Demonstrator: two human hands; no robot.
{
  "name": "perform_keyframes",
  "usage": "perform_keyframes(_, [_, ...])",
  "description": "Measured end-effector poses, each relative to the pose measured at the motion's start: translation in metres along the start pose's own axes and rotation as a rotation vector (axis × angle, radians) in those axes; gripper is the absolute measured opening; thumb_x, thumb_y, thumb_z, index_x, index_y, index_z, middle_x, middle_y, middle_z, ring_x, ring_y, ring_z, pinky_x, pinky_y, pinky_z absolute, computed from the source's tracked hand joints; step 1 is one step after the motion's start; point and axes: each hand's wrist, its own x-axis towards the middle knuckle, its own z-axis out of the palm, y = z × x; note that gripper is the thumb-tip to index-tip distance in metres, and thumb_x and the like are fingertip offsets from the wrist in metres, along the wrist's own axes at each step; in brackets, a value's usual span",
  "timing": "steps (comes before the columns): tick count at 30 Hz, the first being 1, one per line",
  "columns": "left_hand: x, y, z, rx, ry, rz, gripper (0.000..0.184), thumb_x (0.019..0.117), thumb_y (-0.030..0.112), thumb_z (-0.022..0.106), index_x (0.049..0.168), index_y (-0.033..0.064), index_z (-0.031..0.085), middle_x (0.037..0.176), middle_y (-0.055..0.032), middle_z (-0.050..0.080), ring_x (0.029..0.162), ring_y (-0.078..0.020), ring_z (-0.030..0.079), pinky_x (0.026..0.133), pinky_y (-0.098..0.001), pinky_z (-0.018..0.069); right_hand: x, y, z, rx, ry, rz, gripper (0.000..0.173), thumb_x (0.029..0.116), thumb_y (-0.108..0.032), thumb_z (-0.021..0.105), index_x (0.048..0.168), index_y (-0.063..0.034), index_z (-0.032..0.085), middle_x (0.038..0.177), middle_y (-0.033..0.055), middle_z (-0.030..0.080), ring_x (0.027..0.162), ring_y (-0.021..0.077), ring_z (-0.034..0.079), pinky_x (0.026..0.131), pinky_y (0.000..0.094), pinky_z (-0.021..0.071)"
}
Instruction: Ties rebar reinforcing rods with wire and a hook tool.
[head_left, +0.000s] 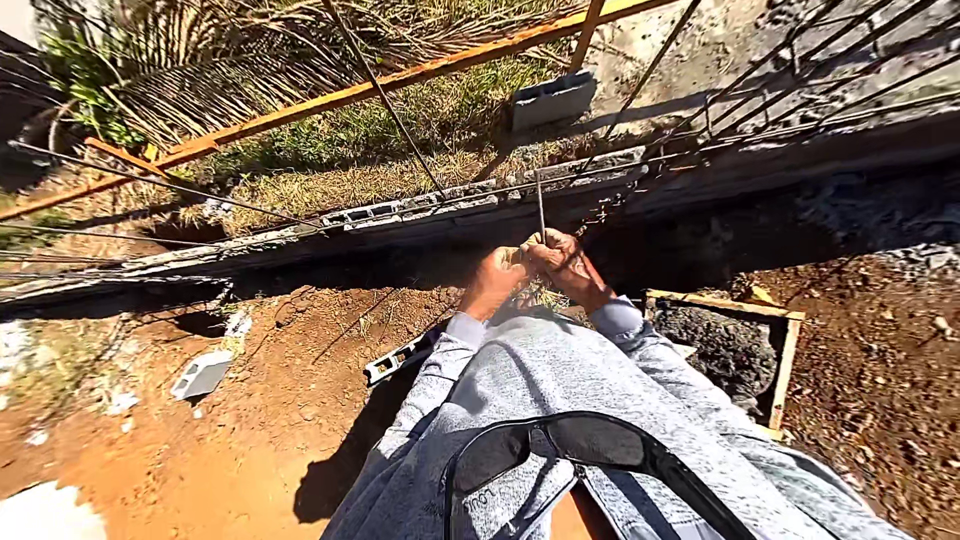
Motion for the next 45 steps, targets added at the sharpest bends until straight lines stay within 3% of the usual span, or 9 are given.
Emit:
perform_keyframes(6, [0.016,-0.014,0.000,0.002,0.082,-0.096,0.018,0.0989,0.017,0.064,0.108,0.0016,0.062,0.073,-0.0077,0.065,0.057,-0.0145,0.058,0.055,-0.0303,0.0508,0.009,0.023,0.015,0.076,0.060,0.096,0.026,0.1022,-0.035,0.062,0.109,-0.0106,0.068,0.082,0.0051,0.069,0.063,0.0144,0.061,0.056,0.0330,0.0522])
perform_keyframes(9, [0.027,-0.019,-0.015,-0.095,0.161,-0.081,0.025,0.1012,0.017,0.063,0.122,0.0035,0.065,0.085,-0.0092,0.069,0.060,-0.0145,0.059,0.056,-0.0293,0.0512,0.009,0.043,0.021,0.024,0.023,0.146,0.029,0.1013,-0.039,0.063,0.111,-0.0120,0.070,0.085,0.0047,0.068,0.064,0.0139,0.061,0.061,0.0350,0.0541])
perform_keyframes(12, [0.045,-0.022,-0.034,-0.119,0.174,-0.066,0.027,0.1006,0.015,0.062,0.125,0.0036,0.059,0.093,-0.0116,0.072,0.064,-0.0169,0.063,0.058,-0.0314,0.0543,0.005,0.039,0.031,0.014,-0.076,0.256,0.029,0.1003,-0.038,0.064,0.107,-0.0098,0.071,0.086,0.0013,0.071,0.063,0.0091,0.059,0.059,0.0293,0.0511])
perform_keyframes(15, [0.054,-0.023,-0.052,-0.166,0.096,-0.085,0.025,0.1019,0.016,0.059,0.125,0.0057,0.059,0.097,-0.0111,0.073,0.061,-0.0146,0.060,0.055,-0.0288,0.0505,0.008,0.033,0.047,0.154,-0.060,0.357,0.027,0.1027,-0.032,0.061,0.108,-0.0066,0.069,0.080,0.0014,0.069,0.054,0.0074,0.053,0.050,0.0254,0.0443])
perform_keyframes(18, [0.061,-0.016,-0.078,-0.361,-0.085,-0.090,0.032,0.1059,0.022,0.056,0.135,0.0086,0.060,0.104,-0.0102,0.073,0.061,-0.0096,0.057,0.053,-0.0228,0.0460,0.024,0.036,0.058,0.310,-0.054,0.423,0.025,0.1026,-0.030,0.061,0.109,-0.0066,0.066,0.073,0.0015,0.064,0.046,0.0067,0.047,0.042,0.0241,0.0408])
perform_keyframes(22, [0.074,-0.020,-0.119,-0.467,-0.227,-0.116,0.032,0.1051,0.025,0.058,0.133,0.0104,0.063,0.094,-0.0067,0.070,0.060,-0.0077,0.054,0.055,-0.0222,0.0473,0.044,0.026,0.081,0.390,-0.131,0.375,0.021,0.1048,-0.028,0.057,0.109,-0.0084,0.064,0.076,0.0021,0.066,0.045,0.0064,0.046,0.041,0.0226,0.0397])
perform_keyframes(27, [0.079,-0.015,-0.156,-0.498,-0.162,-0.131,0.024,0.1072,0.023,0.054,0.124,0.0092,0.064,0.089,-0.0033,0.069,0.056,-0.0030,0.051,0.051,-0.0175,0.0444,0.075,0.020,0.115,0.436,-0.121,0.368,0.018,0.1047,-0.025,0.057,0.108,-0.0081,0.060,0.073,0.0028,0.064,0.046,0.0079,0.048,0.042,0.0237,0.0437])
perform_keyframes(33, [0.085,-0.013,-0.196,-0.606,-0.252,-0.154,0.028,0.1090,0.023,0.049,0.127,0.0071,0.064,0.092,-0.0052,0.071,0.058,-0.0036,0.052,0.054,-0.0181,0.0447,0.092,0.012,0.146,0.468,-0.139,0.352,0.014,0.1045,-0.024,0.057,0.106,-0.0099,0.059,0.068,0.0003,0.060,0.044,0.0064,0.046,0.040,0.0216,0.0405])
perform_keyframes(45, [0.090,-0.011,-0.205,-0.676,-0.218,-0.228,0.029,0.1098,0.022,0.047,0.124,0.0024,0.063,0.080,-0.0059,0.065,0.050,-0.0044,0.046,0.047,-0.0165,0.0411,0.095,0.009,0.169,0.553,-0.080,0.359,0.013,0.1048,-0.022,0.056,0.106,-0.0088,0.057,0.068,0.0018,0.060,0.044,0.0078,0.047,0.040,0.0228,0.0417])
